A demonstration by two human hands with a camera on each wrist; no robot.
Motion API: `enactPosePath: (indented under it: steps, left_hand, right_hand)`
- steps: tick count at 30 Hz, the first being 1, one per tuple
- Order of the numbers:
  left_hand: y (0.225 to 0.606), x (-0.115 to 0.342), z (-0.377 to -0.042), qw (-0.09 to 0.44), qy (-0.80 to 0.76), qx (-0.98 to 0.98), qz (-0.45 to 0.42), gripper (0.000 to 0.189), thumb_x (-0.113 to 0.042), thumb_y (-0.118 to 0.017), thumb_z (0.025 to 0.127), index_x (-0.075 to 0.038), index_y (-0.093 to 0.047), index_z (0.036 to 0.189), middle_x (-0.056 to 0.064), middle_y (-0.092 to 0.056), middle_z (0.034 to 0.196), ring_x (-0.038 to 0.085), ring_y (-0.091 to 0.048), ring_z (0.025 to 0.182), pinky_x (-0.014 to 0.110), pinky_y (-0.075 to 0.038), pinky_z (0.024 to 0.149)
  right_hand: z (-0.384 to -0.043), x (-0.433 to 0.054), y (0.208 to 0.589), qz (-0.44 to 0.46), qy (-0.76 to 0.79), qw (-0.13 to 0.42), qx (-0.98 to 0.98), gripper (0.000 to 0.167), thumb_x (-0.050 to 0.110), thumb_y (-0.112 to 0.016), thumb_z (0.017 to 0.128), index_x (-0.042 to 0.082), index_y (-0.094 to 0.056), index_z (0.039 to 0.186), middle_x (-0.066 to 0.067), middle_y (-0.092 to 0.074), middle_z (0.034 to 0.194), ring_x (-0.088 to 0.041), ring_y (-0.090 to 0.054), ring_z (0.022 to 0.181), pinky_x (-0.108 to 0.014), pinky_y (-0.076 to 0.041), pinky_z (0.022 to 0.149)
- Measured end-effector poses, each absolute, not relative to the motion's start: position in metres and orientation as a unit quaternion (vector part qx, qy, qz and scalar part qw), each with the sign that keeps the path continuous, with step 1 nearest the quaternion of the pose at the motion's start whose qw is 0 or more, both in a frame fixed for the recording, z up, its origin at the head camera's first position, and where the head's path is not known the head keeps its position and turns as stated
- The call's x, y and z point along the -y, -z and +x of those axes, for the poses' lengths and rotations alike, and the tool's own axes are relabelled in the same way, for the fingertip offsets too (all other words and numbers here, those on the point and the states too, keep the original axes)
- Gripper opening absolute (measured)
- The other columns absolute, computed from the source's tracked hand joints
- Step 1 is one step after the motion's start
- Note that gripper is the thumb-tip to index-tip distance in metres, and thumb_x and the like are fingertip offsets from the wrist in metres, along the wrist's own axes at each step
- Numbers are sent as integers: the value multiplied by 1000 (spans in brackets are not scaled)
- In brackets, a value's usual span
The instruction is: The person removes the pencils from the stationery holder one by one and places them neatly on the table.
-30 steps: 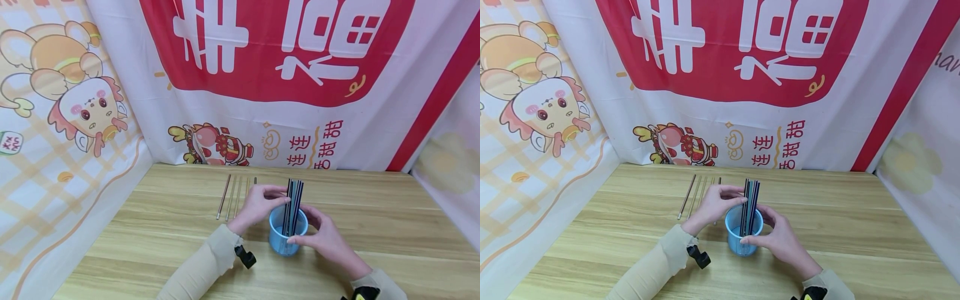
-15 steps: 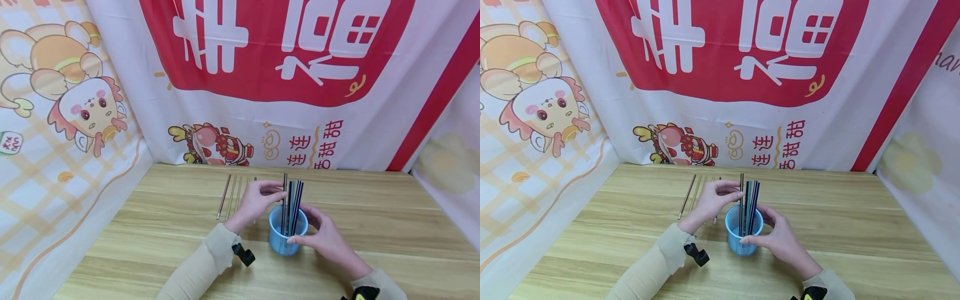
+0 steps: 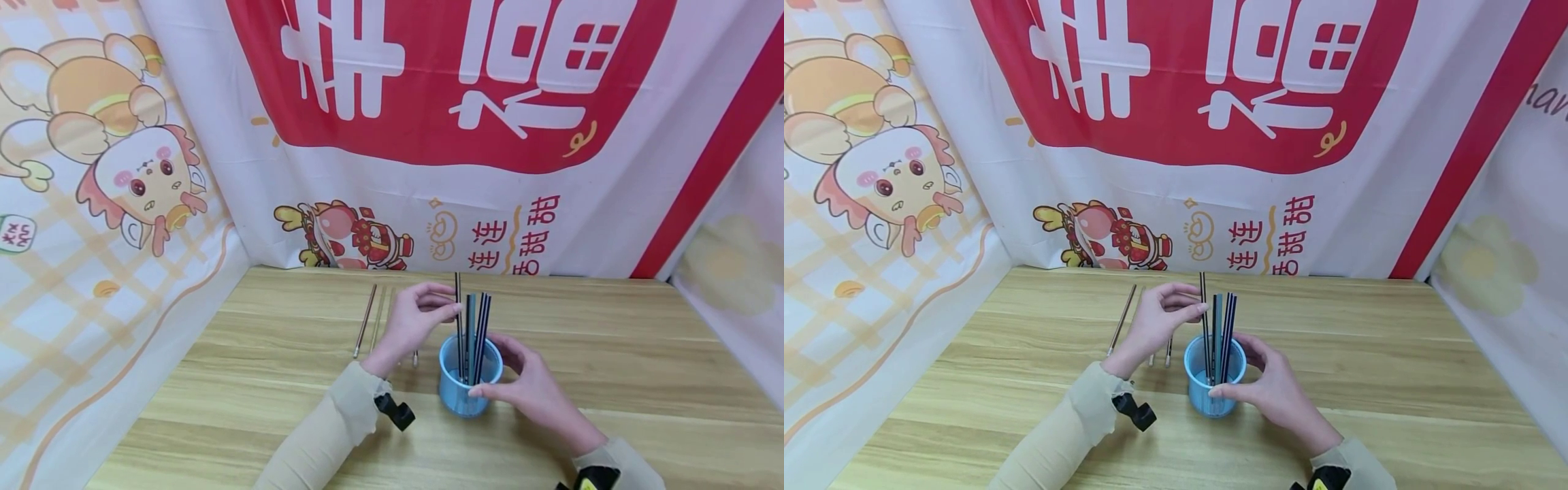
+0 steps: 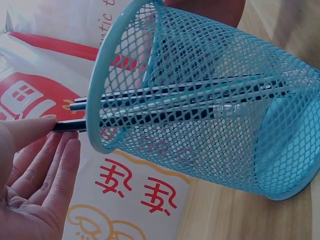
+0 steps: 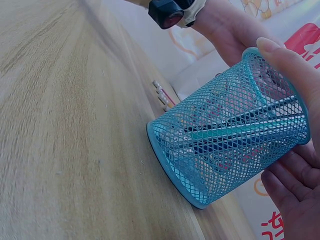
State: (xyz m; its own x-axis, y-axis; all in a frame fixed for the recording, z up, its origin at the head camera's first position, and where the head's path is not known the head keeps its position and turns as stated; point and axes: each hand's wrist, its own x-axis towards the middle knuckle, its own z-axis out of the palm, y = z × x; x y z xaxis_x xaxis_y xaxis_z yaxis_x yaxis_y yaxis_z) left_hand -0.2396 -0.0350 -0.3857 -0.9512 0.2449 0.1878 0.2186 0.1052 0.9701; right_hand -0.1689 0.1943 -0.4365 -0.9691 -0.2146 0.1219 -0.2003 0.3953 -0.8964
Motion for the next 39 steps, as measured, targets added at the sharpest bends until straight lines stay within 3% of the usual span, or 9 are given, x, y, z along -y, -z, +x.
enactPosePath:
  steps: [4, 8, 11, 39]
  left_hand:
    - [383, 36, -241, 6, -665, -729, 162, 30, -15, -83, 96, -7, -75, 123, 15, -82, 113, 20, -81, 93, 35, -69, 88]
    - [379, 39, -241, 10, -670, -725, 158, 31, -15, -81, 97, -7, -73, 126, 16, -81, 115, 19, -80, 95, 36, -69, 90]
    - [376, 41, -240, 9, -674, -722, 153, 33, -14, -80, 98, -6, -72, 128, 16, -80, 118, 19, -79, 98, 34, -68, 90]
    - [359, 58, -245, -90, -731, -664, 128, 31, -2, -77, 97, 0, -70, 127, 20, -76, 119, 10, -75, 96, 31, -69, 87]
  right_hand:
    - [-169, -194, 436, -124, 536, 6, -835, 89, 27, -97, 81, 3, -52, 154, -18, -63, 151, -37, -64, 137, -32, -54, 115]
    - [-169, -194, 436, -120, 537, 11, -835, 90, 27, -96, 82, 3, -50, 156, -18, -62, 153, -37, -63, 138, -50, -53, 118]
    - [-168, -194, 435, -118, 538, 13, -835, 90, 27, -96, 82, 4, -50, 156, -18, -62, 153, -37, -62, 139, -55, -51, 119]
    - [-168, -193, 436, -111, 533, 21, -838, 90, 29, -96, 83, 5, -49, 157, -19, -60, 154, -39, -61, 140, -58, -49, 120]
